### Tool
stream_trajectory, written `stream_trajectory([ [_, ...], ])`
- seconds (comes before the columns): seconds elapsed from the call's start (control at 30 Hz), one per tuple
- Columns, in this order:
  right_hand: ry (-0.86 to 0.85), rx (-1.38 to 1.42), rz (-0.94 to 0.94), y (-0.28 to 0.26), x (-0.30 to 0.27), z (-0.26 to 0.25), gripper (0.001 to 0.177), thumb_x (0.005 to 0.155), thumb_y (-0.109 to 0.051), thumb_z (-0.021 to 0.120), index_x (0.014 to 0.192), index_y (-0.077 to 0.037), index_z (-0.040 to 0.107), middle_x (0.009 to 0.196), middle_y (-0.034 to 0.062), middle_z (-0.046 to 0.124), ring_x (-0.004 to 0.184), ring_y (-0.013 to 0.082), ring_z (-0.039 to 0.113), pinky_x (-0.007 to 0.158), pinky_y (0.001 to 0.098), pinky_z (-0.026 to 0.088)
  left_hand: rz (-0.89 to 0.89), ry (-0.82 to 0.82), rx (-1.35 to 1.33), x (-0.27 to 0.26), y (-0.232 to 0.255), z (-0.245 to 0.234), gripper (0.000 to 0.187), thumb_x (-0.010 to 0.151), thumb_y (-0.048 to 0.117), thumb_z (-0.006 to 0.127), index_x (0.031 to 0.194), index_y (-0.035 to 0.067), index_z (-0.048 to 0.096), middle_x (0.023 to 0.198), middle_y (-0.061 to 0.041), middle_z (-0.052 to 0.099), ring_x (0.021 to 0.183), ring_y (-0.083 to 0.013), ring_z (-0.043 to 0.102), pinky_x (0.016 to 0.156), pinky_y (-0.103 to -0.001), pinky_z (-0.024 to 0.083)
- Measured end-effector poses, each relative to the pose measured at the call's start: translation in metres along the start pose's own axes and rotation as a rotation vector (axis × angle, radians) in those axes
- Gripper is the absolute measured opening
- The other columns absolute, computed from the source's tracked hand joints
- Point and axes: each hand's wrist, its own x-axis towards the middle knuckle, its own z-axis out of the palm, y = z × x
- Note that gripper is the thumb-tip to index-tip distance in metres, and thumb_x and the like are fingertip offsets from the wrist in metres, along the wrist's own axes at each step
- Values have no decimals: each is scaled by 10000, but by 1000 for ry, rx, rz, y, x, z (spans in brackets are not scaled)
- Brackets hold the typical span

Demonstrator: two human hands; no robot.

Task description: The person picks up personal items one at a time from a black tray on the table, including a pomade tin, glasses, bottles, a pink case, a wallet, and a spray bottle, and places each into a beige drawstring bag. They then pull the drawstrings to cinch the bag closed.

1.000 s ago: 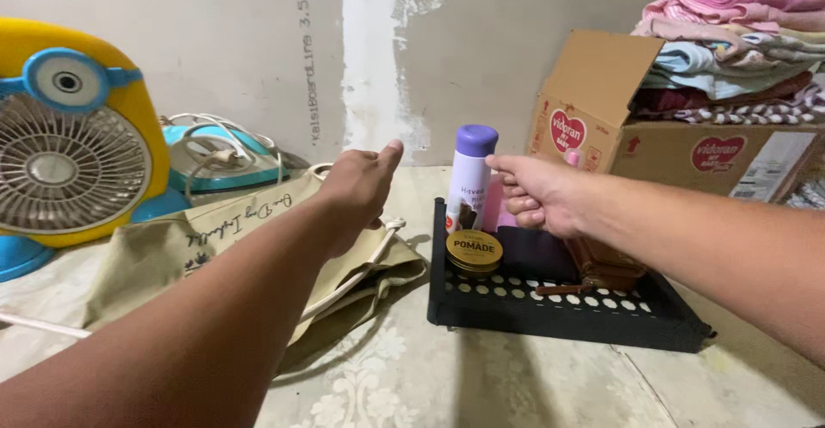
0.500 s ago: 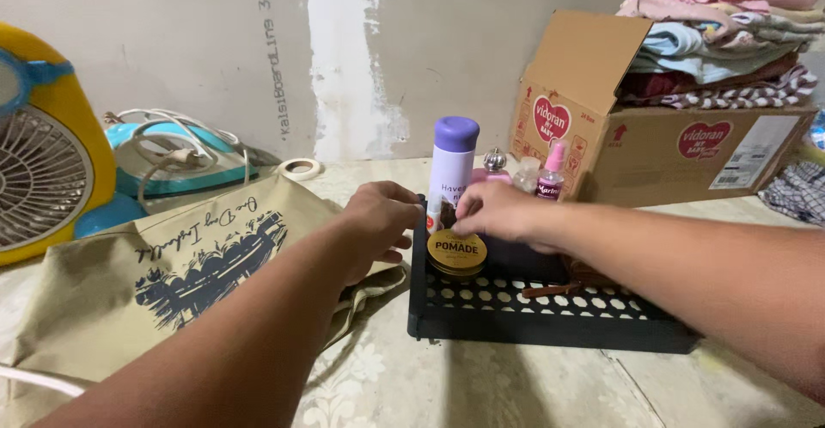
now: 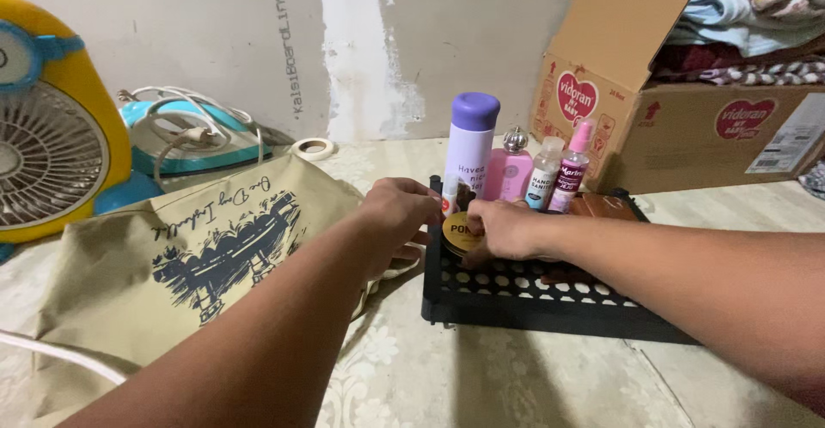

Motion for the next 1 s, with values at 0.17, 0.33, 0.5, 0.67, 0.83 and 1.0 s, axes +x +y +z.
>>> stream_trajectory([
  [0.17,56,8,-16,6,-4,-2,554,650,-398,913,985,-117,573,1068,101,687,1049,258,654,909,411,522,-16,-5,-98,-1,-10,0,235,930,152,646,1148,80,698,925,-67,732,754,-172,693,651,-319,564],
  [0.33,142,64,-147,9,-17,-10,579,629,-366,909,957,-110,506,1111,109,577,1081,263,578,919,404,487,16,-31,-218,-2,-27,7,272,941,162,652,1167,16,691,926,-117,695,695,-196,637,617,-331,550],
  [0.5,264,102,-302,3,-40,-27,706,643,-381,891,1052,-122,377,1085,95,522,1067,252,555,900,430,464,-22,54,-239,-8,-27,15,463,990,315,577,1400,104,537,1179,-121,656,883,-247,663,736,-377,578],
  [0.67,371,169,-360,-22,-60,-39,713,649,-328,895,1094,-141,369,1080,133,542,1106,296,565,923,448,471,19,-12,-409,-27,-16,12,745,968,429,630,1572,317,208,1260,-166,599,995,-292,694,817,-399,587],
  [0.83,432,242,-478,-46,-71,-43,772,664,-278,864,1249,-133,381,1250,118,548,1215,292,598,983,427,508,184,-14,-334,-47,0,5,826,807,235,822,1483,290,350,1094,-126,717,843,-227,728,742,-399,604],
  [1.0,467,351,-748,-58,-82,-48,1046,708,-294,928,1530,-83,317,1483,164,473,1344,311,518,1080,413,432,183,72,-400,-63,5,-14,672,848,270,765,1425,243,422,1040,-166,745,771,-248,705,662,-374,614],
])
